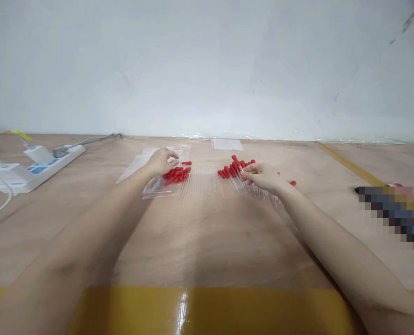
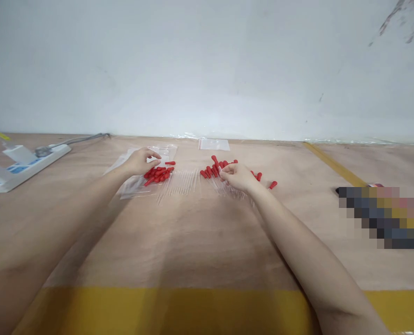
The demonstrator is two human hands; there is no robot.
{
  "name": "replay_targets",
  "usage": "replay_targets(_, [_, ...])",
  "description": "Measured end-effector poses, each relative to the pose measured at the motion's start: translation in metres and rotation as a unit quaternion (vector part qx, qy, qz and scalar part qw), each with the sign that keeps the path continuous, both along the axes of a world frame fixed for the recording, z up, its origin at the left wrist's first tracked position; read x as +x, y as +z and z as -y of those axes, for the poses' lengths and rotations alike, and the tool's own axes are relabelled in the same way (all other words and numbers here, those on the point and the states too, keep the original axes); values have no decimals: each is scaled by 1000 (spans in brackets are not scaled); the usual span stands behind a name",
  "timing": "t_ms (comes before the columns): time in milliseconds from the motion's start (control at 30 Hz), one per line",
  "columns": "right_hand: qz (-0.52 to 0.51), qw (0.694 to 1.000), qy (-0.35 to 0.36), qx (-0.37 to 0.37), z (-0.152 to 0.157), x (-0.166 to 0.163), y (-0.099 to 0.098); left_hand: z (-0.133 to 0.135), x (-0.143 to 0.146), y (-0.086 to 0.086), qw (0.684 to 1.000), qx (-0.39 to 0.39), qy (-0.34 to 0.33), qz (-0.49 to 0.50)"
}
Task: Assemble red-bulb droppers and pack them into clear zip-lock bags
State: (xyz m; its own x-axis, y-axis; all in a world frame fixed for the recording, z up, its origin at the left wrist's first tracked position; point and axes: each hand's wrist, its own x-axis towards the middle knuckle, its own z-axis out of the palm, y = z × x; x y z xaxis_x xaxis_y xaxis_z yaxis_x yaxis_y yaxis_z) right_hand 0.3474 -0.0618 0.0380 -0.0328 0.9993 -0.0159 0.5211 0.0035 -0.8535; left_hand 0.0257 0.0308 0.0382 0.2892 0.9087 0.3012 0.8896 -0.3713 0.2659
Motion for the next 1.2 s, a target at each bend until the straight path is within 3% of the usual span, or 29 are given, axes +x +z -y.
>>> replay_targets(133, [50,998,-49,5,-8,9,-10,-30,14,4,997,-69,-35,-26])
replay_targets(267, [85,994,-24,61,-12,12,-15,-29,42,7,998,-49,-50,3])
replay_targets(300, [96,992,-9,82,-11,10,-14,-22,51,8,997,-27,-66,20])
replay_targets(367, [124,983,23,132,-5,2,-10,2,68,11,980,36,-174,91])
replay_targets(433, [143,970,63,185,4,-9,-6,33,81,10,956,29,-279,90])
replay_targets(500, [150,951,116,243,13,-20,-6,65,87,6,942,30,-325,82])
replay_targets(667, [190,886,209,369,30,-44,-24,112,75,-18,955,27,-251,158])
replay_targets(800, [265,844,176,431,39,-58,-40,119,65,-36,952,12,-227,206])
replay_targets(900, [280,848,152,423,43,-62,-42,121,64,-42,943,30,-232,237])
replay_targets(1100, [235,896,177,332,47,-62,-38,126,66,-42,932,26,-271,240])
replay_targets(1200, [227,917,182,273,44,-65,-34,125,69,-38,936,28,-259,235])
